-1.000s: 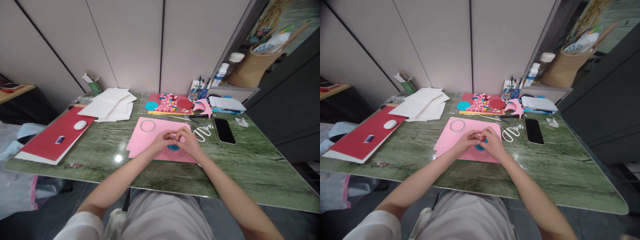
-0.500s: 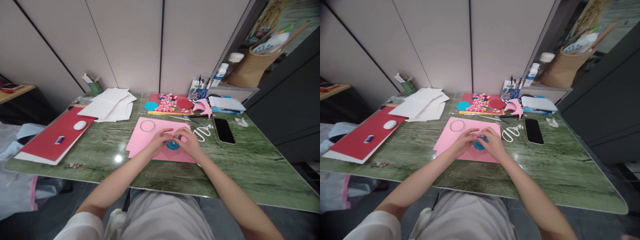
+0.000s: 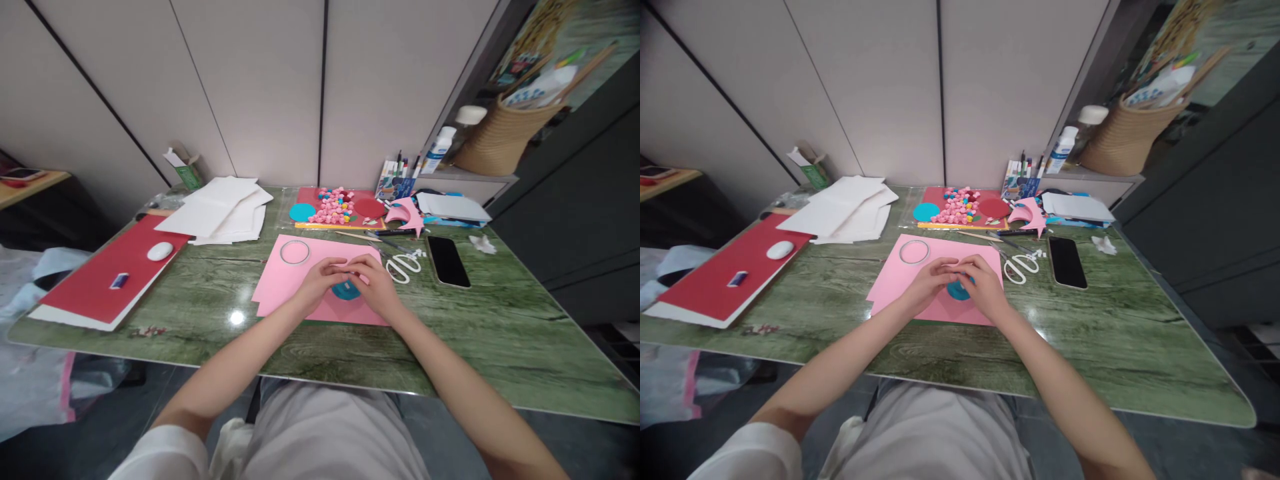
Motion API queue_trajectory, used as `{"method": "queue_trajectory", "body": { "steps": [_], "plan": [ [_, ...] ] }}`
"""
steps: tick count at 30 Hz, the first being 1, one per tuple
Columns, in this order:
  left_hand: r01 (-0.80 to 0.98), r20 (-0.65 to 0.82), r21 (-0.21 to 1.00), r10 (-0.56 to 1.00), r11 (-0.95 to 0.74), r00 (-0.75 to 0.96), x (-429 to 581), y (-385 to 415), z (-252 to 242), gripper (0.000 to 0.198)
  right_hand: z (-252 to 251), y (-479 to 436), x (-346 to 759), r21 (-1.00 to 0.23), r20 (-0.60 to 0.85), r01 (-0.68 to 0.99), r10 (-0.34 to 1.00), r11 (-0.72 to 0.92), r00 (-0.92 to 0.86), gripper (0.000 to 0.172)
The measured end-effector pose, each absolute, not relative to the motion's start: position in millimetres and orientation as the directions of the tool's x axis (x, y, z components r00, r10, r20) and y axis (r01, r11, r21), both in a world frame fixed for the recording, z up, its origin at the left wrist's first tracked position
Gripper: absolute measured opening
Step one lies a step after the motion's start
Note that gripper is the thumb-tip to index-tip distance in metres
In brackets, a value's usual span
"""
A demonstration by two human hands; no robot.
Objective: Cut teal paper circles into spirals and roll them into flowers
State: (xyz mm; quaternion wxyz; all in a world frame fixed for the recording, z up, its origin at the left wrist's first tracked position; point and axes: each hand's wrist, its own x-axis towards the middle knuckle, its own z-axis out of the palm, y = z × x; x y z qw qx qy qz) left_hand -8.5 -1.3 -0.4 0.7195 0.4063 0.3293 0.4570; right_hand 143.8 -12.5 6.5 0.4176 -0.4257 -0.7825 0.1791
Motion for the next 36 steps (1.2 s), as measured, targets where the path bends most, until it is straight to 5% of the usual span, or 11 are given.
{"method": "queue_trajectory", "body": {
  "steps": [7, 19, 29, 36],
  "plan": [
    [-0.374, -0.081, 0.892, 0.905, 0.253, 0.418, -7, -2, -2, 0.041, 13, -14, 143, -0.697, 0.511, 0.489, 0.842, 0.525, -0.175, 0.011],
    [-0.366, -0.054, 0.903, 0.906, 0.224, 0.421, -5, -2, -5, 0.04, 13, -14, 142, -0.686, 0.466, 0.51, 0.851, 0.519, -0.241, 0.018],
    [-0.415, -0.111, 0.868, 0.92, 0.274, 0.376, -9, -2, -1, 0.047, 19, -18, 142, -0.706, 0.468, 0.48, 0.852, 0.52, -0.235, 0.004],
    [-0.381, -0.085, 0.897, 0.934, 0.224, 0.348, -10, -2, 1, 0.047, 9, -14, 143, -0.675, 0.481, 0.476, 0.826, 0.563, -0.294, 0.019]
  ]
}}
